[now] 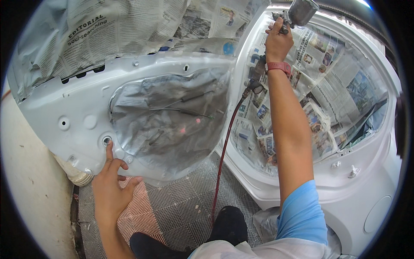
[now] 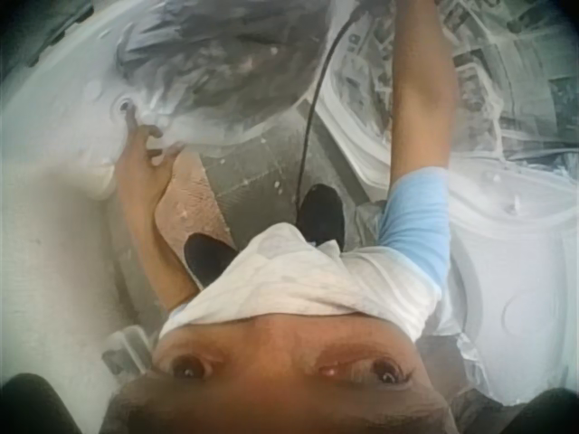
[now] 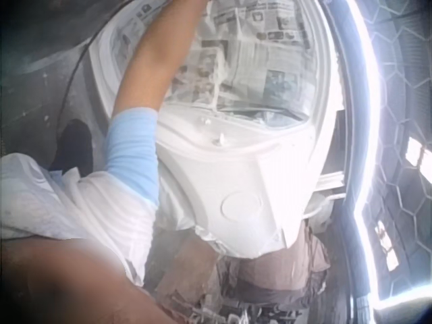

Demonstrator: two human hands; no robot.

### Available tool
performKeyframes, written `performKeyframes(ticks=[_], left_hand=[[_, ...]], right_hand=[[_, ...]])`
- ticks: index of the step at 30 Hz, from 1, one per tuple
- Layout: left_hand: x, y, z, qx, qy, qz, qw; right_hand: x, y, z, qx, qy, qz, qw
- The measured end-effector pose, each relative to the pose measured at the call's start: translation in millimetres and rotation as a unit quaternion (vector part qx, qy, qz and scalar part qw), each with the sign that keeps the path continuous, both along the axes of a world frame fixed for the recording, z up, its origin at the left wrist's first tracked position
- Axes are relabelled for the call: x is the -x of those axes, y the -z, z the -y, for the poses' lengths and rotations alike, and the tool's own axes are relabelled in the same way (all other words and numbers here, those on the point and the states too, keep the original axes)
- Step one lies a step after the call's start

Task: The person walks to a white car door, picks up a spray gun, and applies white paint to the door's interior surface. They move the spray gun in steady strokes across the panel, covering the metal and newspaper-masked areas.

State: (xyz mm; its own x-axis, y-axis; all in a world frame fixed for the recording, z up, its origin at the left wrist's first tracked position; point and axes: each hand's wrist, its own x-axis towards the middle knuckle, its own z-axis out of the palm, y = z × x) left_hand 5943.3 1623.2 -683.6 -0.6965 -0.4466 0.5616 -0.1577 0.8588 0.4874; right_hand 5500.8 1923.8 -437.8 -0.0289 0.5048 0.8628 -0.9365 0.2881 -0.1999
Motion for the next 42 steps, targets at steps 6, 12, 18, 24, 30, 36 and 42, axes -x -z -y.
performKeyframes(ticks=[6, 12, 18, 24, 30, 36, 42], left_hand=[[2, 1, -3, 0.011, -0.021, 0.009, 1.0], [3, 3, 1, 0.005, -0.022, 0.004, 1.0], [5, 6, 3, 0.013, -0.022, -0.007, 1.0], [6, 6, 4, 0.023, -0.023, -0.004, 0.999], [7, 5, 5, 0.007, -0.005, -0.026, 1.0], [8, 4, 6, 0.004, -0.015, -0.008, 1.0], [10, 5, 7, 0.014, -0.017, -0.002, 1.0]], right_hand=[[-10, -1, 20, -0.017, 0.038, -0.05, 0.998], [-55, 5, 40, -0.038, -0.005, -0.114, 0.993], [-64, 0, 31, -0.026, -0.057, -0.105, 0.992], [-26, -9, -5, 0.005, -0.081, -0.026, 0.996], [0, -10, -33, 0.029, -0.021, 0.061, 0.997], [-11, -5, -38, 0.024, -0.066, 0.044, 0.997], [-60, -8, -22, -0.006, -0.125, -0.02, 0.992]])
